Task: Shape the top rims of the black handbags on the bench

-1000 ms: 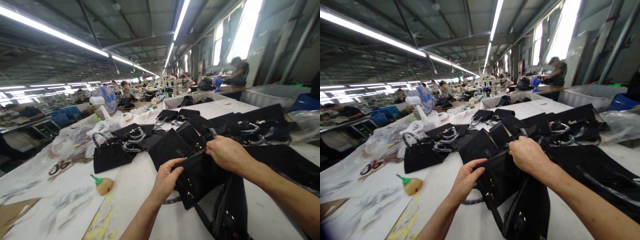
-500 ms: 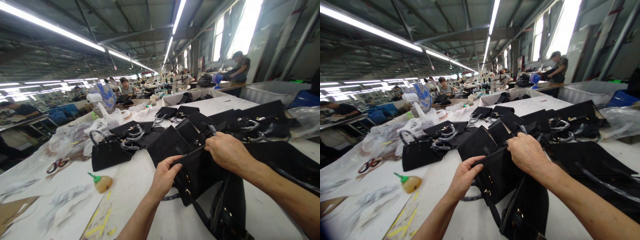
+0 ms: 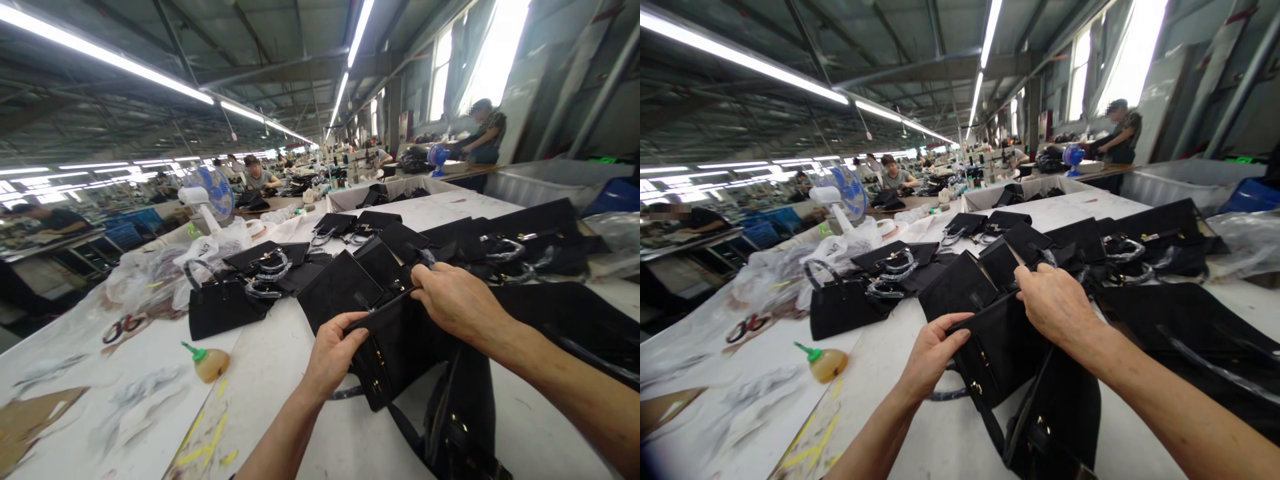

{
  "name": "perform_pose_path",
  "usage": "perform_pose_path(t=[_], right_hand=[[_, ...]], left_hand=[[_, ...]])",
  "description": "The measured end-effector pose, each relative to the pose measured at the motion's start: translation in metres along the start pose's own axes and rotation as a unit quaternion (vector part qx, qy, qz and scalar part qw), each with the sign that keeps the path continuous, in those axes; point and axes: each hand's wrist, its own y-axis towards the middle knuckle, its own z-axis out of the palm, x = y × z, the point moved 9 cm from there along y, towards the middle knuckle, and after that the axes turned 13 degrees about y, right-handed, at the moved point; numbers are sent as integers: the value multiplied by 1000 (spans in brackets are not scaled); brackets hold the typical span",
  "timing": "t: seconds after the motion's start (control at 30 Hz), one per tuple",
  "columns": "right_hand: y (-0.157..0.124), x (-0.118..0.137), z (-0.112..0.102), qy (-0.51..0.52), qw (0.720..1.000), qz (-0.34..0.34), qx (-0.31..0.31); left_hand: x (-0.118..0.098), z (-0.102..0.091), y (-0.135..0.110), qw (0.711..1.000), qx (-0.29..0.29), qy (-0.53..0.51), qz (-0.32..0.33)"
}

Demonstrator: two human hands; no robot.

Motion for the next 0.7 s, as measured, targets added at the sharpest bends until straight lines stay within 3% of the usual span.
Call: perform_pose_path(t=[0.23,0.37,0.5,0.6,0.7], right_hand=[[0,5,9,33,996,-49,63],[0,3,8,37,997,-42,48],[-3,3,6,36,997,-46,46],[-5,3,4,45,997,-47,42],[-5,4,3,47,997,-50,34]], left_hand=[[4,0,3,1000,-5,13,-17],[3,-5,3,996,-56,76,-7],[-11,-12,3,984,-90,149,36],[-26,-5,13,977,-20,209,35],[-50,15,29,942,76,317,76]])
